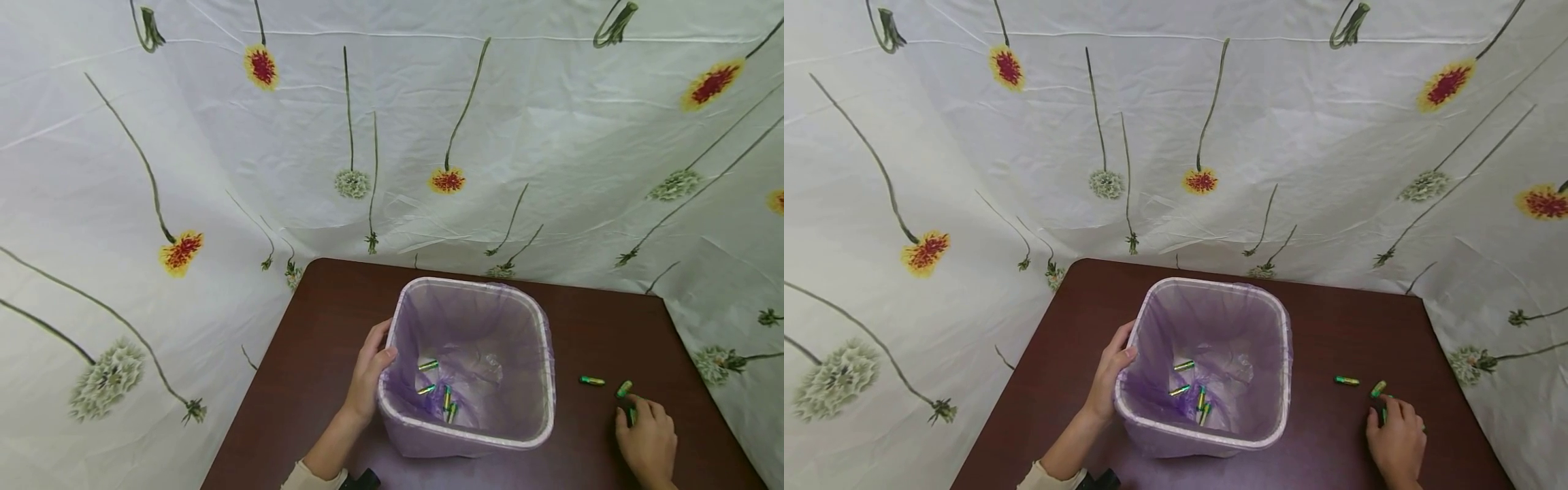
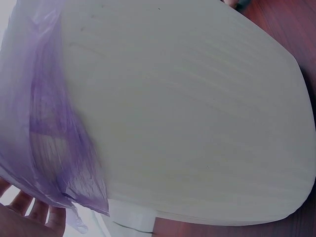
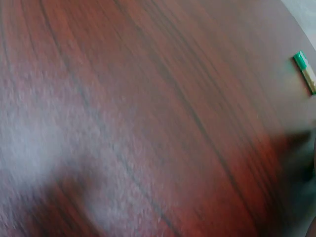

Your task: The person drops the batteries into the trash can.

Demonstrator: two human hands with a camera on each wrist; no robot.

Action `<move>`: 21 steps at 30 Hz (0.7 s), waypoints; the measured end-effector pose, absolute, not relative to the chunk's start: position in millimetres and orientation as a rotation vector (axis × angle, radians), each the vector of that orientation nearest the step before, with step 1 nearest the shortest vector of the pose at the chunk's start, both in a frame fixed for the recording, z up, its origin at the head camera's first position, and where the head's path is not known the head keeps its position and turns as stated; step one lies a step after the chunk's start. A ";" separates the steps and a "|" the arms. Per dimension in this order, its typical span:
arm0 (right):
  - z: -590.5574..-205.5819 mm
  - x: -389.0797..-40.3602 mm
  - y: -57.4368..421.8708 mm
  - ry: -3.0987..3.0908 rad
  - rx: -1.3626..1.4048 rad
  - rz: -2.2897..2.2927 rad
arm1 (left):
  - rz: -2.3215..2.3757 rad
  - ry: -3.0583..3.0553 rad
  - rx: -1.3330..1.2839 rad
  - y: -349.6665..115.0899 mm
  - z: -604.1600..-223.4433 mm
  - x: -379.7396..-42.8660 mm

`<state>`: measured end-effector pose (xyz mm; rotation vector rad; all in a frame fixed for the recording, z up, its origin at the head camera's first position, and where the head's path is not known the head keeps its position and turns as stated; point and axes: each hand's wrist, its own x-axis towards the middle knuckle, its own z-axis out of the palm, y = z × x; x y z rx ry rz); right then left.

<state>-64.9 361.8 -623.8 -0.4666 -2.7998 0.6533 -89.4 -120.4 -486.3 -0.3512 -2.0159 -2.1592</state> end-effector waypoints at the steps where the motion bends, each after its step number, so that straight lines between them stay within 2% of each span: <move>1: -624.0 -64.3 363.3 -2.800 -0.484 0.653 | -2.158 -2.016 -0.347 -120.4 -486.2 -89.3; 21: -626.4 -62.6 369.3 -2.767 -0.460 0.667 | -2.163 -2.011 -0.352 -120.8 -487.9 -89.8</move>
